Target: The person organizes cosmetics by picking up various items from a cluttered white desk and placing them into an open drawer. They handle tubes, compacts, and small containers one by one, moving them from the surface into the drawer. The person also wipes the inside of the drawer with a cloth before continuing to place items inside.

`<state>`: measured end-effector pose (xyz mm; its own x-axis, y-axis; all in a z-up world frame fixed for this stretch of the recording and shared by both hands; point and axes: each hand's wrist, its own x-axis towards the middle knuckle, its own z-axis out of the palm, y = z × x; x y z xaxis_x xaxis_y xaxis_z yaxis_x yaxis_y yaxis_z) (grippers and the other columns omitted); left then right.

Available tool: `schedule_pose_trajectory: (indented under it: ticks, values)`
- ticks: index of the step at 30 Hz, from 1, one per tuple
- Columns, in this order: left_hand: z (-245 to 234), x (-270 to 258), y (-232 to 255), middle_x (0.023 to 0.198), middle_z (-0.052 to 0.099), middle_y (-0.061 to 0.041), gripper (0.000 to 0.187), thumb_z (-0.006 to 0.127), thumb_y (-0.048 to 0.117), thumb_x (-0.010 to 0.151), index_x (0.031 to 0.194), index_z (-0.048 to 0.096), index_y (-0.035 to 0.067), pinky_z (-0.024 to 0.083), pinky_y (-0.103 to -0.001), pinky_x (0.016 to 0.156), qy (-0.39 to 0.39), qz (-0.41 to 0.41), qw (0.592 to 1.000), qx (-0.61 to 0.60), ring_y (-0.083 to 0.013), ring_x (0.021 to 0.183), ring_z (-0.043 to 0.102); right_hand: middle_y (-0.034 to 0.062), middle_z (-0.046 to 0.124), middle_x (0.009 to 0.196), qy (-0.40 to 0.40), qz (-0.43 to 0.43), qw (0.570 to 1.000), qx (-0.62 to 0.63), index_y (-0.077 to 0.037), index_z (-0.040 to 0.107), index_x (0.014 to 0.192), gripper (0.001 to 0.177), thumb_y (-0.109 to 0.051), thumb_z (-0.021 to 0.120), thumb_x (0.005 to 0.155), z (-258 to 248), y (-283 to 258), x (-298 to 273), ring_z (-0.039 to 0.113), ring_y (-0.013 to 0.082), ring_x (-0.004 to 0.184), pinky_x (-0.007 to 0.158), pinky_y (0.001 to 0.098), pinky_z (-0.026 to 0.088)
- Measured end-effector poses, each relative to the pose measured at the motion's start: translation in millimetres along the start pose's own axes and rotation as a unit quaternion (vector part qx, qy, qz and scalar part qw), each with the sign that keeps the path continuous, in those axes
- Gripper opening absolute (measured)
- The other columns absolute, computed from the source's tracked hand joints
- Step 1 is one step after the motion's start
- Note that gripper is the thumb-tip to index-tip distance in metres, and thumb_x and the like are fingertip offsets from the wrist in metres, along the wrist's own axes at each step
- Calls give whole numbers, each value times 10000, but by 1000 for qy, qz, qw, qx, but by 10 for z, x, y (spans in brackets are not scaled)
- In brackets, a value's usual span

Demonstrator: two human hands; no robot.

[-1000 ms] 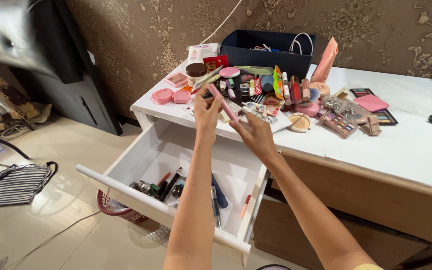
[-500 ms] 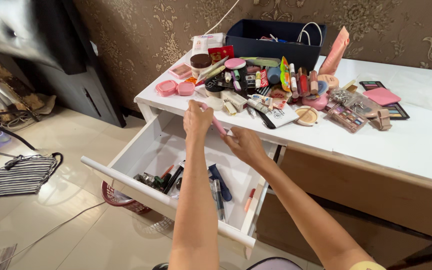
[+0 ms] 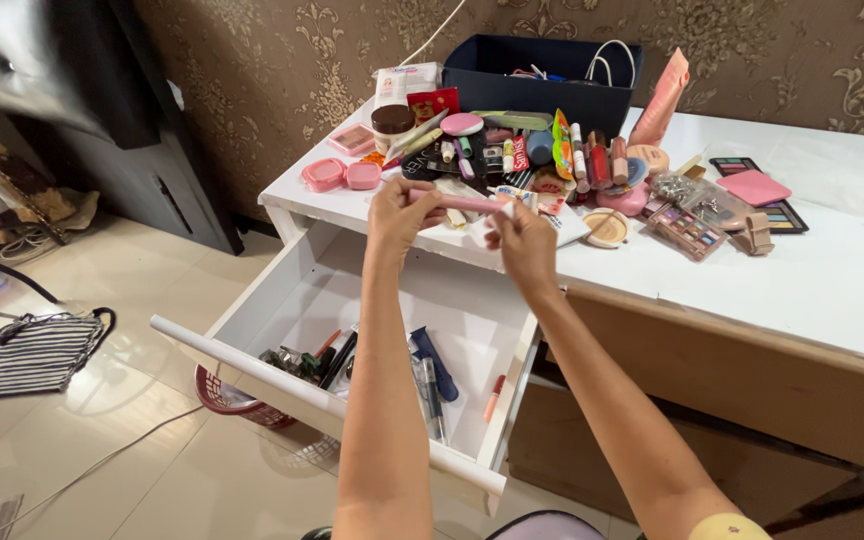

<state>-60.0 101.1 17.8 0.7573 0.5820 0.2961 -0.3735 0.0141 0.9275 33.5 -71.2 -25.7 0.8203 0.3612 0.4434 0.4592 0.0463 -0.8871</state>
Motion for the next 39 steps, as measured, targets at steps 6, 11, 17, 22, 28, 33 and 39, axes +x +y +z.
schedule_pose_trajectory:
  ticks: [6, 11, 17, 22, 28, 33, 39]
  values:
    - [243, 3, -179, 898, 755, -156, 270, 808, 25, 811, 1000, 642, -73, 668, -270, 674, -77, -11, 997, 27, -179, 774, 779, 60, 756, 800, 81, -84, 993, -16, -9, 733, 1219, 226, -137, 631, 1063, -242, -139, 174, 627, 56, 665, 631, 248, 494]
    - [568, -92, -256, 889, 753, -155, 292, 837, 52, 809, 998, 641, -55, 626, -263, 630, -86, 40, 994, 61, -172, 757, 748, 5, 649, 882, 64, -67, 992, 84, -17, 512, 1491, 437, -138, 509, 1071, -116, -155, 207, 539, 66, 694, 641, 237, 513]
    - [766, -240, -179, 848, 763, -123, 241, 813, 123, 848, 929, 648, -33, 611, -268, 611, -13, 115, 978, 172, -141, 707, 749, 37, 687, 896, 2, -62, 983, 173, 25, 654, 1093, 241, -152, 491, 1095, -82, -43, 98, 630, 89, 776, 698, 269, 537]
    - [976, -312, -217, 871, 770, -132, 205, 783, 98, 870, 955, 642, -24, 608, -300, 674, -30, 185, 957, 224, -174, 733, 760, 29, 690, 891, 15, -47, 980, 190, -19, 644, 1019, 170, -161, 562, 1063, -308, 51, 153, 633, 93, 773, 696, 264, 519]
    - [1240, -360, -280, 1045, 748, -134, 244, 709, 36, 884, 1111, 633, -10, 629, -306, 805, -160, 228, 945, 172, -193, 922, 768, -5, 637, 830, 43, -44, 983, 172, -56, 610, 987, 147, -181, 575, 1056, -762, 140, 251, 584, 75, 718, 636, 242, 472]
    - [1580, -321, -315, 1164, 689, -153, 396, 769, 58, 856, 1223, 632, 3, 611, -342, 847, -228, 253, 913, 226, -249, 1012, 716, 23, 630, 792, 85, -39, 995, 36, -52, 615, 950, 190, -221, 607, 1037, -1342, 206, 309, 574, 93, 684, 616, 257, 462]
    - [2170, -258, -538, 1092, 662, -162, 384, 741, 50, 836, 1202, 635, 1, 610, -349, 858, -266, 281, 903, 188, -279, 1013, 698, 195, 682, 955, 165, -175, 920, -309, -2, 675, 1045, 212, -206, 651, 994, -2193, 364, 420, 653, 351, 861, 767, 463, 504]
